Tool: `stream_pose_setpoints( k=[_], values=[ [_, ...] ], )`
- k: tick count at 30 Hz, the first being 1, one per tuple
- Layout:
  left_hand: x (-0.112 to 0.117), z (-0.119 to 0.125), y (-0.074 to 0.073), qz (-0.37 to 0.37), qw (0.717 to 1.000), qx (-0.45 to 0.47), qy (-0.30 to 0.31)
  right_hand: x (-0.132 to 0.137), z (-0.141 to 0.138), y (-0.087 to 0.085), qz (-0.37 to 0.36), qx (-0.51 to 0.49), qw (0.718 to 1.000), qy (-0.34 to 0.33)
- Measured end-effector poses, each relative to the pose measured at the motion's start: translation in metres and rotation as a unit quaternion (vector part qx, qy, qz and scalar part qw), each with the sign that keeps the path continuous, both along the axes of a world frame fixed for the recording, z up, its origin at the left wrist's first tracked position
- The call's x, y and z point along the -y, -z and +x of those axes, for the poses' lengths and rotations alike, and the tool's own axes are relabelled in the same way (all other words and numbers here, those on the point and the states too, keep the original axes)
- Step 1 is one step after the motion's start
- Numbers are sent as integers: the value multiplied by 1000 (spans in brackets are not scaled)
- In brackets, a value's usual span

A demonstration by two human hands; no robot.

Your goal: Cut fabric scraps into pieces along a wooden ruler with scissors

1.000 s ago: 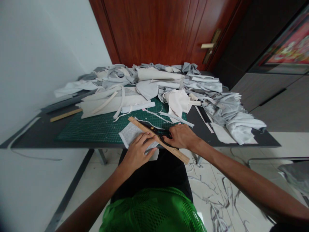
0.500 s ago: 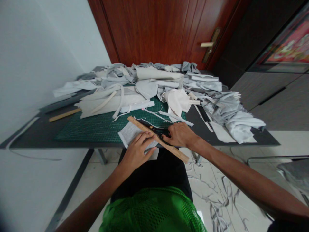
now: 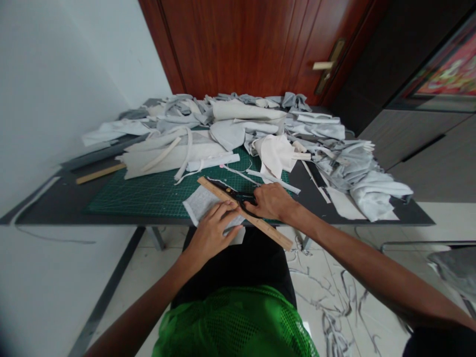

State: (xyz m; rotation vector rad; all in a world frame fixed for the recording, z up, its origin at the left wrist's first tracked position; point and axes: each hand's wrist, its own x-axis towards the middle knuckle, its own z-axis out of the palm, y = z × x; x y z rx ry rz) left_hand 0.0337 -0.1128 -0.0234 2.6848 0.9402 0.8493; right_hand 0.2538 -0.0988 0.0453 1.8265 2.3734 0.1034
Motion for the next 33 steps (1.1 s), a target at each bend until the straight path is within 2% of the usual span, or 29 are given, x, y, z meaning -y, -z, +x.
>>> stream_pose_setpoints(
  k=[9,19,25,33],
  values=[
    [0,0,0,7,1000,-4,-1,-2,3,2,10,32,999,-42],
    [2,0,0,1,1000,-11,-5,-2,2,13,50,19,999,-10],
    [3,0,0,11,1000,-12,-12,-3,29,15,47,54,997,36],
    [7,-1,2,14,999,-29,-24,-9,63,2,57,78,992,78]
  ],
)
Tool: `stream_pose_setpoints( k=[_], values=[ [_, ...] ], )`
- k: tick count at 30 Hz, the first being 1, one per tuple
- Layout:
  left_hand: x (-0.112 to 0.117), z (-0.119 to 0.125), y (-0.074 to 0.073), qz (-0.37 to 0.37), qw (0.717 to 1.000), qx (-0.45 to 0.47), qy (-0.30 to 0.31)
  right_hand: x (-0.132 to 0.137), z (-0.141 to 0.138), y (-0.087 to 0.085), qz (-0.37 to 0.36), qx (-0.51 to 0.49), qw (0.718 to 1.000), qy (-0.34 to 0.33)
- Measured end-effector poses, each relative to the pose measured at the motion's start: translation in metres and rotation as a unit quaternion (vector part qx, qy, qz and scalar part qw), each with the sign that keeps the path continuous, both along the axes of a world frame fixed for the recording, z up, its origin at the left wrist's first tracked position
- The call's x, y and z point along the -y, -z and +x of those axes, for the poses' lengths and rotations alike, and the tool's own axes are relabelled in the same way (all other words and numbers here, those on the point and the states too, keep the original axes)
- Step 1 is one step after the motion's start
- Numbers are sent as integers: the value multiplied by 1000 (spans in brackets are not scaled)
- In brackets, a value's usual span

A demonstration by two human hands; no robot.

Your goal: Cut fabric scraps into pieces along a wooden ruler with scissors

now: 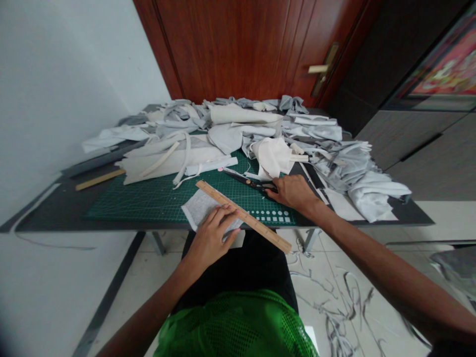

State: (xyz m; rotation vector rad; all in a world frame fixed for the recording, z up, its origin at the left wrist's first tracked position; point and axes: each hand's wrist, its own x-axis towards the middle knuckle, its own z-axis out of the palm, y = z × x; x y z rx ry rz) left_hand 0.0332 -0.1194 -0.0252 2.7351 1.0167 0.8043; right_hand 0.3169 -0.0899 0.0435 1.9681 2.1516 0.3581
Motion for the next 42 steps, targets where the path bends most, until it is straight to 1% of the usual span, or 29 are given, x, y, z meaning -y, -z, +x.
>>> stream_pose_setpoints(
  k=[3,7,12,14,17,20,22,24,26,28,29,30,33,35,39,42],
  values=[
    [3,-1,-1,3,1000,-11,-1,-4,-2,-5,3,-6,1000,12],
    [5,-2,0,1,1000,-17,-6,-1,-13,-9,4,-18,1000,25],
    [4,-5,5,7,1000,-23,-4,6,-24,-8,31,-57,997,40],
    [4,-6,7,11,1000,-18,-7,3,-26,-6,34,-72,995,55],
    [3,-7,8,9,1000,-9,-12,-10,-25,-3,24,-103,992,76],
    [3,-7,7,5,1000,-4,-9,-21,-24,-1,28,-132,988,75],
    [4,-8,6,5,1000,-3,-6,-20,-24,-2,37,-145,987,66],
    [4,-8,5,3,1000,-1,-6,-10,-27,-1,60,-179,981,39],
    [5,-9,5,1,1000,1,-8,10,-34,3,87,-239,967,-21],
    [5,-9,5,3,1000,1,-10,36,-46,10,82,-291,947,-105],
    [5,-9,5,5,1000,0,-10,49,-53,15,66,-297,943,-135],
    [5,-9,5,7,1000,-1,-11,62,-59,20,61,-286,945,-143],
    [5,-9,5,9,1000,-3,-12,92,-74,37,80,-220,966,-106],
    [5,-9,5,9,1000,-4,-13,102,-78,46,90,-191,973,-90],
    [7,-9,4,10,1000,-13,-10,103,-78,60,111,-194,971,-86],
    [9,-12,1,9,1000,-11,-14,99,-75,64,121,-205,968,-73]
  ],
)
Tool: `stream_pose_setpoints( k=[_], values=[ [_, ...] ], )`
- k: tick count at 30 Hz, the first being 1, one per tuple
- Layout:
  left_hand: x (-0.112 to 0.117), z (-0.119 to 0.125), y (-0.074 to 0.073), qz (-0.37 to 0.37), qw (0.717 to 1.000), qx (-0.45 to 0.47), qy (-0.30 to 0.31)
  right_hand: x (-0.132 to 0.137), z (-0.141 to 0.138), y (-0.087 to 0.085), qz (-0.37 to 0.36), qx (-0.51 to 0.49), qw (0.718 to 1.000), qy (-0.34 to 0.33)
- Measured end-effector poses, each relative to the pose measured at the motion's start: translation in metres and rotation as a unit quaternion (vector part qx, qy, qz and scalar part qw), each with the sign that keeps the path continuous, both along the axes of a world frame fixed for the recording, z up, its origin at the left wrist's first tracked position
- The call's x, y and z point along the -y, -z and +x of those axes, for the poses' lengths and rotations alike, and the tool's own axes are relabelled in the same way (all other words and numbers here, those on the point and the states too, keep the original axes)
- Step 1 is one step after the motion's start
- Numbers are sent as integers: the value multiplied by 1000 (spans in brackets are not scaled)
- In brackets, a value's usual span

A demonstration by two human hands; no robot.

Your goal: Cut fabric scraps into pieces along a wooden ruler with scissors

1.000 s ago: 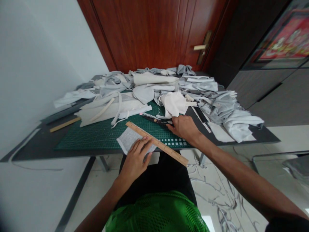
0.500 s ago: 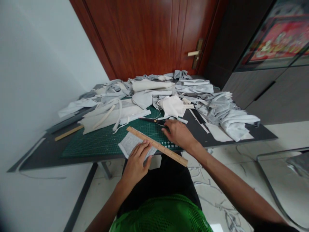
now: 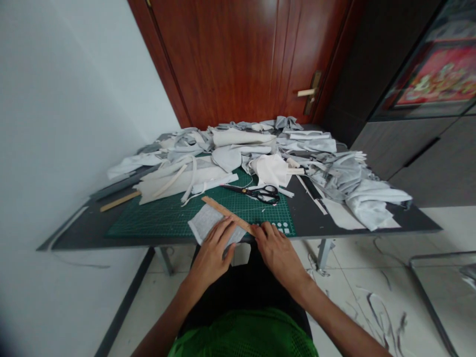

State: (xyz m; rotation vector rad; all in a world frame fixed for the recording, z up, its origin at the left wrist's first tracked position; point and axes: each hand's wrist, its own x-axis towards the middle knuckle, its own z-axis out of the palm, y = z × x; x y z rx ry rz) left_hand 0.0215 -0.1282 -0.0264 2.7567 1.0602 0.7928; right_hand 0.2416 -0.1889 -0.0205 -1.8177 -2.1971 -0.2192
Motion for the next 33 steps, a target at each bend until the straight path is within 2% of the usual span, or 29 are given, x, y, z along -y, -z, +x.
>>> stream_pose_setpoints(
  k=[5,8,12,14,16,19,23,27,33],
  values=[
    [-2,-16,-5,10,999,29,-40,-12,17,-2,-24,-36,998,53],
    [-7,-27,-7,27,997,39,-59,-18,31,-4,-11,-88,995,51],
    [-13,-34,-9,34,993,54,-101,-16,34,-10,27,-186,982,-27],
    [-14,-35,-9,39,990,49,-124,-11,25,-13,0,-217,973,-77],
    [-15,-35,-8,44,988,39,-146,-4,10,-16,-37,-223,969,-98],
    [-16,-35,-7,42,986,23,-159,2,-16,-18,-66,-181,978,-78],
    [-17,-40,-6,37,988,17,-152,-2,-35,-23,-100,-60,992,-39],
    [-19,-47,-4,38,987,10,-157,-10,-37,-27,-94,0,996,7],
    [-35,-57,6,37,990,-22,-136,-12,-38,-27,-75,13,996,47]
  ],
)
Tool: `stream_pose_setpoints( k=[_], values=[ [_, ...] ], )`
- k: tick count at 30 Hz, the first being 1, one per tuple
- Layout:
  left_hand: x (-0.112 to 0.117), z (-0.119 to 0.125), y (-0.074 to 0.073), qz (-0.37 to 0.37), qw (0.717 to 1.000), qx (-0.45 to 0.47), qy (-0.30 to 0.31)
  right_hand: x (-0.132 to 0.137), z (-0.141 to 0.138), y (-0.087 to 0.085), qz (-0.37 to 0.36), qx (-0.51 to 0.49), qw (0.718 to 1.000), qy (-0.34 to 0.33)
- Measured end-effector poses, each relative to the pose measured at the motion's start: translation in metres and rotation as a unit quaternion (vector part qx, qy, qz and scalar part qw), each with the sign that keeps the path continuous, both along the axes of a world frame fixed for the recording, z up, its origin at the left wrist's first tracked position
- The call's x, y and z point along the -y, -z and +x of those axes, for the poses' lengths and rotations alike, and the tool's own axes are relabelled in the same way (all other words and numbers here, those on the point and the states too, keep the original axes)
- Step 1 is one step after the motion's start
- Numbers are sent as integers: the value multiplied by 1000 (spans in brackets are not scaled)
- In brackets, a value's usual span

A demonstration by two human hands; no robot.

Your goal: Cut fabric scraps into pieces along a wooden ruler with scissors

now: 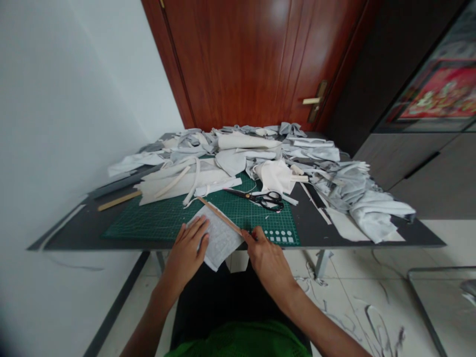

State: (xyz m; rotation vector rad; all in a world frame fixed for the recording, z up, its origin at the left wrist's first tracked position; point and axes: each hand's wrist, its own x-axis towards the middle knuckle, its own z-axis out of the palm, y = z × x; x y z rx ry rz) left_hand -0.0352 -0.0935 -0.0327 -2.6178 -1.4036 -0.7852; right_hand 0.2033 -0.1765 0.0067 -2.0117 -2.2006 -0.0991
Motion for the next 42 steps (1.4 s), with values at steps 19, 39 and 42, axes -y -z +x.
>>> stream_pose_setpoints(
  k=[19,39,42],
  values=[
    [-94,7,-3,-7,995,-21,92,-41,50,11,86,-82,993,-18],
    [-93,3,1,-24,994,-40,95,-41,49,22,144,-141,979,-4],
    [-93,3,1,-23,994,-41,95,-42,50,25,154,-155,976,-9]
  ],
)
